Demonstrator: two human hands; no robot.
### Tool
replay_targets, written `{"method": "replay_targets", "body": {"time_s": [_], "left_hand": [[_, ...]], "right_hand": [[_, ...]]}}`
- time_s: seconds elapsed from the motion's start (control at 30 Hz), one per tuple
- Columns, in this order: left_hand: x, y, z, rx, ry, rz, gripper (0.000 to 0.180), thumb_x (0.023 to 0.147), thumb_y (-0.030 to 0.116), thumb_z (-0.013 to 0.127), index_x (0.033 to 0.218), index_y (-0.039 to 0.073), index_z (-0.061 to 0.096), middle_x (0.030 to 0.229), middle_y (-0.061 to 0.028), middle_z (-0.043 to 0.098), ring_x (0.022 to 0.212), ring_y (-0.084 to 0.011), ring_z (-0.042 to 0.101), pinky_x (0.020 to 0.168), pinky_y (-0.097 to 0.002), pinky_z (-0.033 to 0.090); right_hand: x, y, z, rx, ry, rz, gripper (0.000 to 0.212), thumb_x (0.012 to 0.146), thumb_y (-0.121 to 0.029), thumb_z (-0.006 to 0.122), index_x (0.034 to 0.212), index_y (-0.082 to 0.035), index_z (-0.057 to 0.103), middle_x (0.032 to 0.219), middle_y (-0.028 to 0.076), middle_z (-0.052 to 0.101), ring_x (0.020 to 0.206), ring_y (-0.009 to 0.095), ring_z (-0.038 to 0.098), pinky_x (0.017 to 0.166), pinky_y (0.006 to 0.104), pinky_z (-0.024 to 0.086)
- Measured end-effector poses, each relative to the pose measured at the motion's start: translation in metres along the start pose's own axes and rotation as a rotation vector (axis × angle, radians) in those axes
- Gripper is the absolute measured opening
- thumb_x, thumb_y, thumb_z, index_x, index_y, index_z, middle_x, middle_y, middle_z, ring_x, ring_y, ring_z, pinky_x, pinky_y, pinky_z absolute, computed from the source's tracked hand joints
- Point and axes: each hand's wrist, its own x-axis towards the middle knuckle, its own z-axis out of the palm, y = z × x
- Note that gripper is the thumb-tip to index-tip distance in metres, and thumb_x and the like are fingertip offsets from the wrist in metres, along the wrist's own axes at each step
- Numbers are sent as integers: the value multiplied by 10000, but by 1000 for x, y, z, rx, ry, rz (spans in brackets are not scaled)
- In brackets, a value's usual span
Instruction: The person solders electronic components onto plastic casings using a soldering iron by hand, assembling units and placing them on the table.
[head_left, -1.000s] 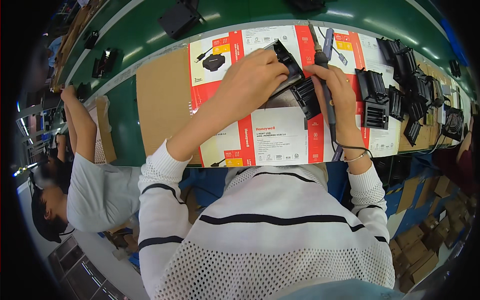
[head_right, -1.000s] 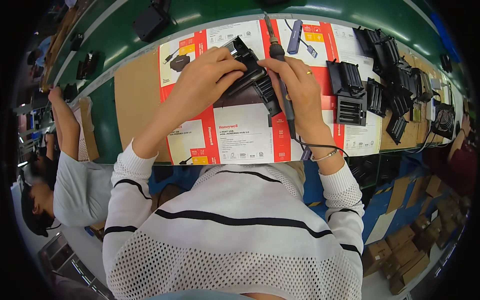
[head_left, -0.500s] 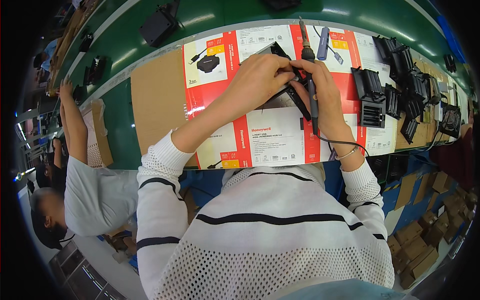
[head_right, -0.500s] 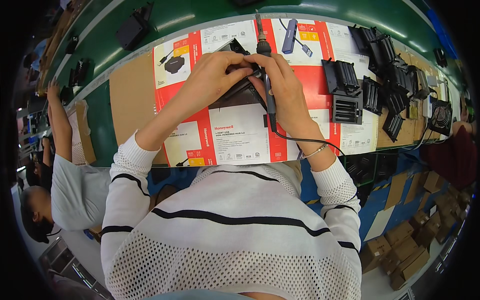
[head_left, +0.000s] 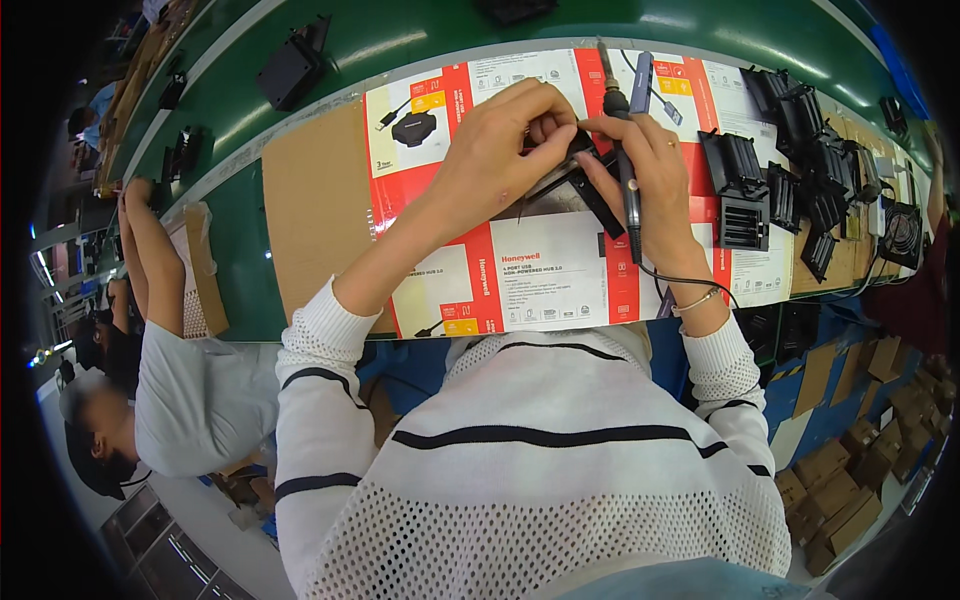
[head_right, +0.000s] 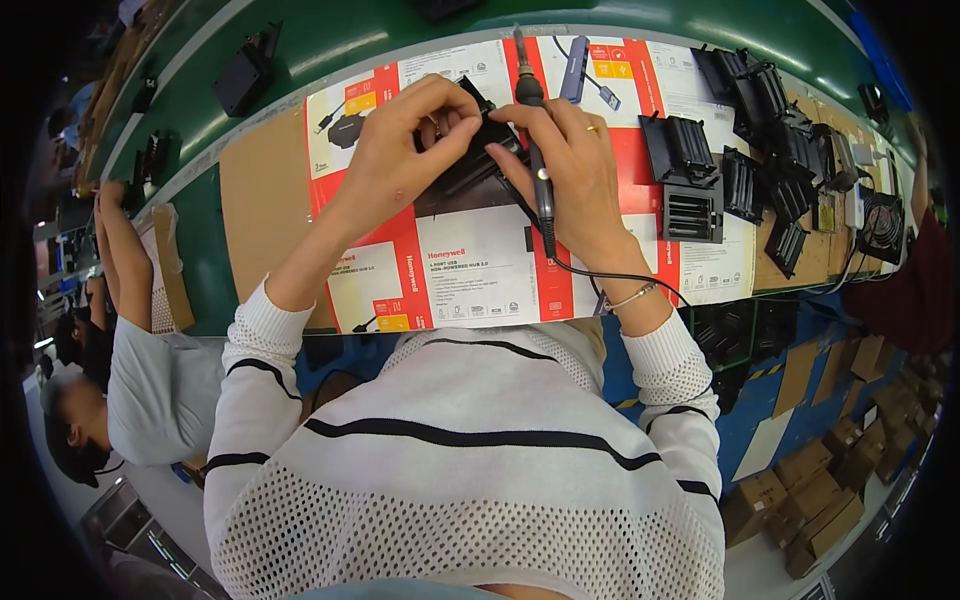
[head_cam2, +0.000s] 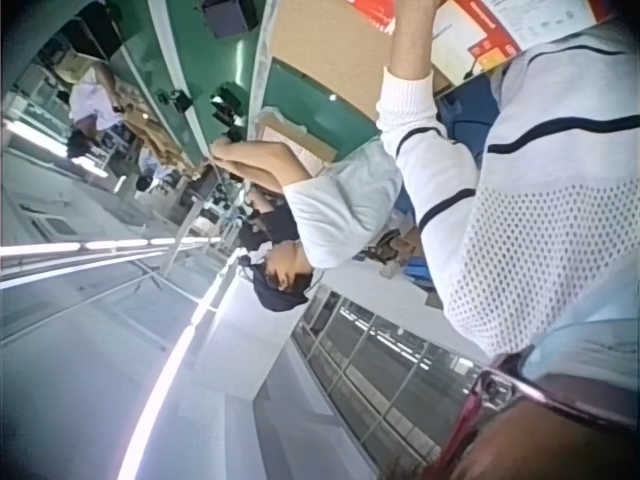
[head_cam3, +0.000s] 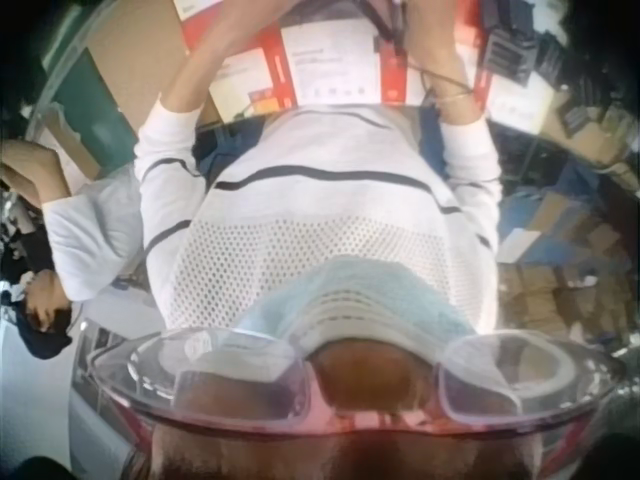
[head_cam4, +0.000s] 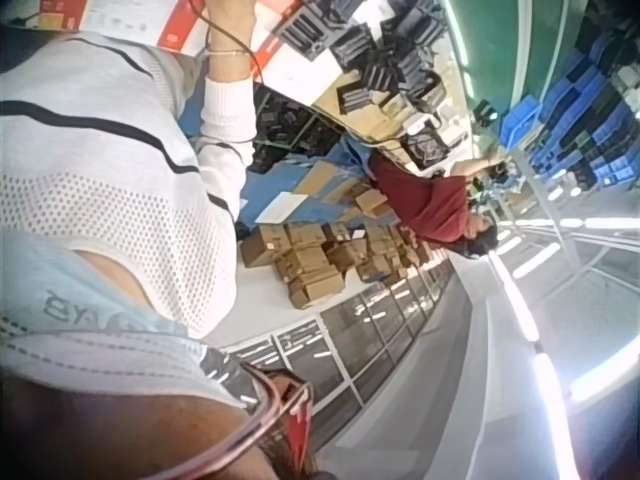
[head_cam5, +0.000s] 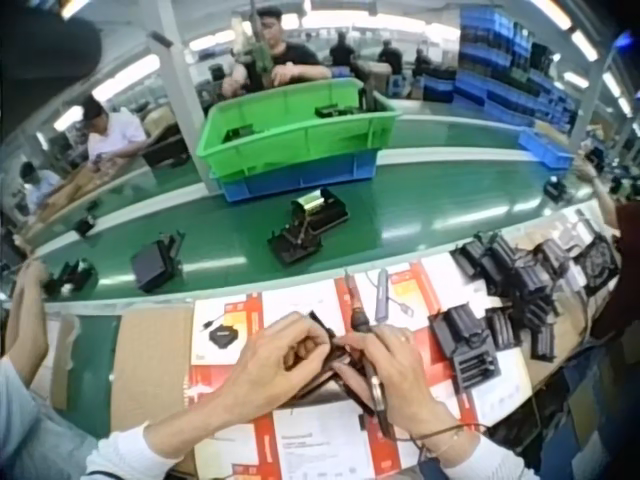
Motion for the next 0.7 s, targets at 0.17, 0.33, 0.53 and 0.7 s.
{"method": "replay_targets", "body": {"time_s": [0.17,0.33,0.53,0.7], "left_hand": [[-7,-1,-11,-127,-2,-30,34,902,41,641,930,35,658,888,-14,639,742,-105,523,692,-233,440],[-18,-6,-20,-223,-48,-63,38,906,35,648,941,29,662,934,-10,652,796,-109,558,758,-228,456],[-19,0,-16,-234,-8,-81,52,913,37,652,958,29,678,956,-16,667,862,-115,584,795,-231,467],[-27,-5,-27,-87,-28,23,64,907,26,655,962,36,685,966,-24,665,888,-139,592,797,-246,473]], "right_hand": [[8,-2,5,-85,-66,-126,184,871,-118,736,1042,-140,671,913,8,587,786,153,547,860,306,417],[12,-9,10,91,-5,-42,132,867,-117,741,976,-134,668,855,-6,556,781,155,535,880,319,409],[10,-13,11,6,-47,-116,141,860,-112,748,975,-129,668,859,0,563,784,145,546,878,315,412],[12,-15,13,34,-38,-85,141,847,-98,753,958,-122,670,852,3,586,760,145,561,863,307,424]]}}
